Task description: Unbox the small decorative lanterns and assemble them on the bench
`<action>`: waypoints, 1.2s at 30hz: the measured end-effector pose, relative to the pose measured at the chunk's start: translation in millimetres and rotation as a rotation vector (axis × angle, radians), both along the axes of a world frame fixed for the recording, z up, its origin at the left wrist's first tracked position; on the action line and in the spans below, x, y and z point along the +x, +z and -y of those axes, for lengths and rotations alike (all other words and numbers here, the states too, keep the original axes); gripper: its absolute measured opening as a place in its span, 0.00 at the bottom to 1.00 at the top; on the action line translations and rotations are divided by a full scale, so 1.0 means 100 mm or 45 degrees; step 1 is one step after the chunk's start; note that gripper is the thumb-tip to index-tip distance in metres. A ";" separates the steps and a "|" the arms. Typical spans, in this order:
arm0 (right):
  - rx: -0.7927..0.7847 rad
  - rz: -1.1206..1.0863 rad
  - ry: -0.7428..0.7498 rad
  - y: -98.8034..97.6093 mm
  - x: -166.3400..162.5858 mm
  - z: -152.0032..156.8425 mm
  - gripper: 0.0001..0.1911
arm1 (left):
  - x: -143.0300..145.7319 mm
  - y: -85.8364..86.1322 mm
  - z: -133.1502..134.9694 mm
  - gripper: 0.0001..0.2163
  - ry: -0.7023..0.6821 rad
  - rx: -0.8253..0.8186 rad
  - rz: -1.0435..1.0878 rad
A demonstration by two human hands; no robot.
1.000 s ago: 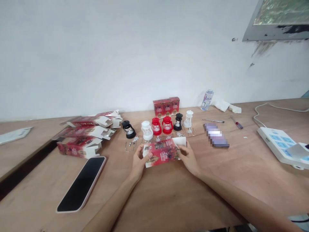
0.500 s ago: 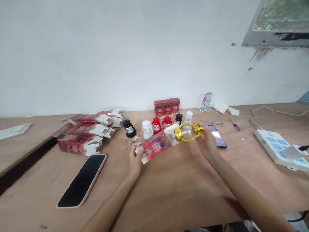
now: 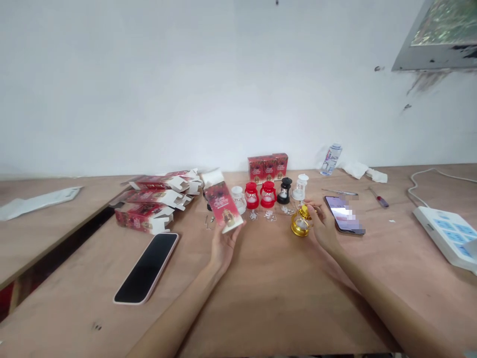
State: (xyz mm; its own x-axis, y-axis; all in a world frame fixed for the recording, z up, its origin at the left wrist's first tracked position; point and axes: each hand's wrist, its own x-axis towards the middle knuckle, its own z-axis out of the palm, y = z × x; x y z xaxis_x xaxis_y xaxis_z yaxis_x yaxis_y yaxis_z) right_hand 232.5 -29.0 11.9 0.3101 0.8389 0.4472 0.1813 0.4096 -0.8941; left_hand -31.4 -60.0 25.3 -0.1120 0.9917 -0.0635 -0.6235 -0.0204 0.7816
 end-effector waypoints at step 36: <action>0.549 0.561 0.192 -0.24 -0.80 0.57 0.25 | 0.22 -0.23 0.20 0.25 -0.533 -0.094 -0.147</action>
State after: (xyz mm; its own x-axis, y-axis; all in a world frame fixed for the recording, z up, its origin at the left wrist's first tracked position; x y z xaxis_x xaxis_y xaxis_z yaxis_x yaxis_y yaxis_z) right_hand 152.5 -85.6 -12.2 -0.0875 0.5752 0.8133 0.4067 0.7659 -0.4979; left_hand -9.2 -80.2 2.0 0.2879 0.9464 -0.1464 -0.4745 0.2737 0.8366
